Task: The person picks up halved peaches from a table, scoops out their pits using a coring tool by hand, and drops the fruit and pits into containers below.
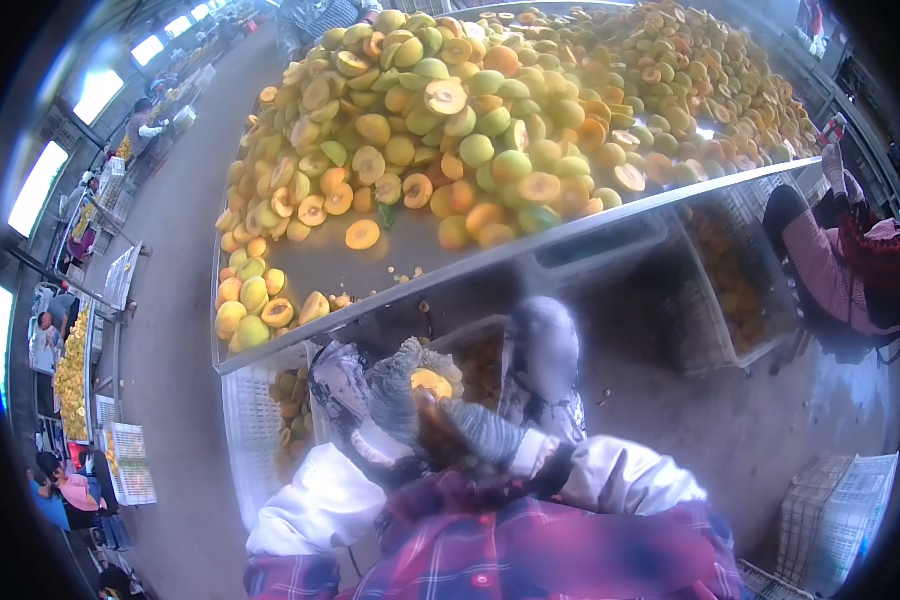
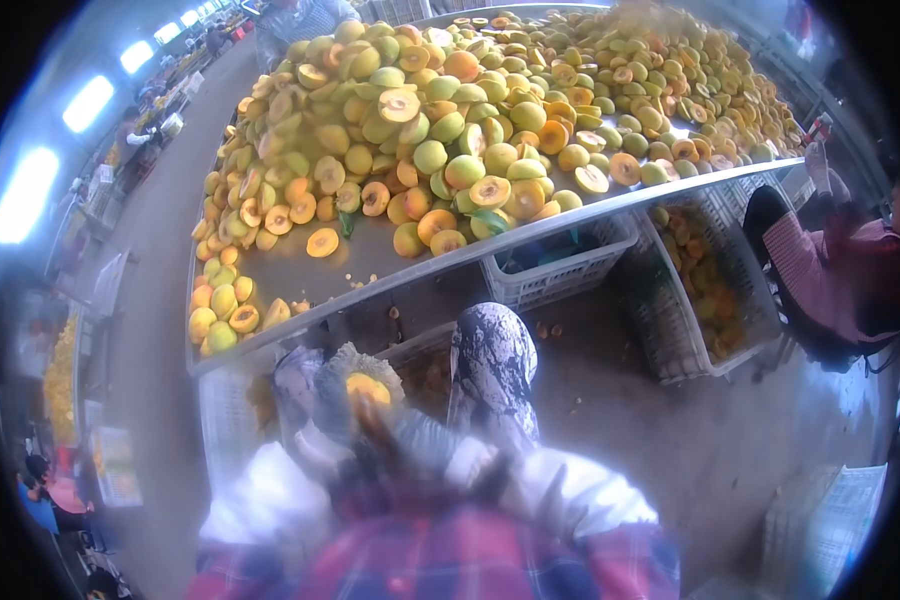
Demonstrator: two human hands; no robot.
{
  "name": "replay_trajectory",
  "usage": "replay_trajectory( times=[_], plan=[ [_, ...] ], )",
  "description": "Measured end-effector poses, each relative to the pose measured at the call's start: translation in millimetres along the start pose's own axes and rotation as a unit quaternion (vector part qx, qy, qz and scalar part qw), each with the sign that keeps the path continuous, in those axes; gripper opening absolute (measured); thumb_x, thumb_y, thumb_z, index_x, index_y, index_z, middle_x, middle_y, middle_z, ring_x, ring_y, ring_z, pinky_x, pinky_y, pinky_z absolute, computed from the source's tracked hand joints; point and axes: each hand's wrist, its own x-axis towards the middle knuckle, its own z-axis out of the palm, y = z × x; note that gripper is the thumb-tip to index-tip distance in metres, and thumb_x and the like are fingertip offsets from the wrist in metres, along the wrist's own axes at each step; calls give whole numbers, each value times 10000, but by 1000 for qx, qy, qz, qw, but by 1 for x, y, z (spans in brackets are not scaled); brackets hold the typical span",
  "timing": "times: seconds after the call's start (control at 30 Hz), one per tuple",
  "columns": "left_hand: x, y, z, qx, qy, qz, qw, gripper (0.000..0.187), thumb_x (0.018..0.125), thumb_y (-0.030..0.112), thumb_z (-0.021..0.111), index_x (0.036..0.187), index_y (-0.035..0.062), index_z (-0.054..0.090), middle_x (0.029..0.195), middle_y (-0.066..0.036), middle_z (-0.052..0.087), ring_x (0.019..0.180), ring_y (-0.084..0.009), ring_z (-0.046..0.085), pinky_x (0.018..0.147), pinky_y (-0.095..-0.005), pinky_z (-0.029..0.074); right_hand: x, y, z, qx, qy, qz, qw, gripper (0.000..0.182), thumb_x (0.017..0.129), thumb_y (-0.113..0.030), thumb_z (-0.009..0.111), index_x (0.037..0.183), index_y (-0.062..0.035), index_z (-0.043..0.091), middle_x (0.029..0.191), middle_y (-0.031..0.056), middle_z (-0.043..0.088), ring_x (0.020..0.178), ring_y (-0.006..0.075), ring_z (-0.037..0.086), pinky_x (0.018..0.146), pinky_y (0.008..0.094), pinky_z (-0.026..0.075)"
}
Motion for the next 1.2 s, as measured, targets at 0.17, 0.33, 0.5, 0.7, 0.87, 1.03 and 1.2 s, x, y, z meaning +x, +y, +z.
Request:
replay_trajectory(
  times=[0.17, 0.33, 0.5, 0.7, 0.87, 1.03, 1.2],
  plan=[
    [-5, 16, -7, 484, -92, 244, 835, 342, 953, 289, 502, 828, 12, 657, 752, -109, 655, 679, -217, 630, 636, -310, 516, -2, 61, 70, 546, 118, -38, 829, 376, 981, -302, 465, 1266, -58, 492, 1155, 107, 563, 853, 253, 641, 748, 354, 569],
    [-31, 21, 21, 130, -82, 4, 988, 398, 951, 360, 483, 824, 19, 645, 763, -133, 663, 655, -227, 630, 580, -331, 518, 16, 89, 93, 244, 164, -144, 945, 284, 947, -158, 570, 1200, -29, 558, 1081, 82, 614, 951, 127, 630, 802, 204, 537],
    [-18, -14, -19, 154, 208, 199, 945, 333, 944, 308, 519, 934, -8, 624, 762, -118, 667, 707, -213, 645, 646, -341, 542, 9, 108, 92, 3, 199, -101, 975, 295, 955, -335, 529, 980, -46, 581, 821, 36, 579, 705, 104, 560, 557, 215, 461],
    [-91, 34, -156, 758, 413, 437, 252, 185, 808, 192, 635, 932, 55, 637, 842, -153, 623, 829, -363, 602, 783, -444, 483, -2, 54, 28, -456, 411, -140, 777, 560, 944, -592, 402, 635, -131, 474, 453, 10, 428, 324, 134, 375, 319, 275, 283],
    [-11, 123, -82, 696, 319, 385, 516, 382, 830, 282, 664, 1085, 4, 605, 1065, -191, 627, 994, -389, 577, 856, -462, 468, 17, 24, 13, -604, 493, -145, 609, 546, 982, -532, 365, 632, -141, 516, 468, -9, 424, 362, 108, 351, 361, 268, 258],
    [191, 161, -89, 800, 292, 273, 447, 674, 790, 485, 645, 1228, -15, 531, 1124, -219, 621, 1080, -391, 569, 924, -434, 461, 15, 22, 36, -545, 470, -225, 657, 454, 981, -477, 433, 750, -117, 586, 532, -18, 486, 404, 111, 405, 378, 251, 301],
    [248, 139, -73, 788, 181, 208, 550, 526, 763, 334, 656, 1220, 96, 553, 1125, -167, 639, 1021, -353, 612, 915, -410, 477, 10, 15, 36, -565, 435, -287, 640, 390, 979, -456, 453, 857, -123, 614, 576, -23, 520, 464, 111, 458, 415, 254, 339]
  ],
)
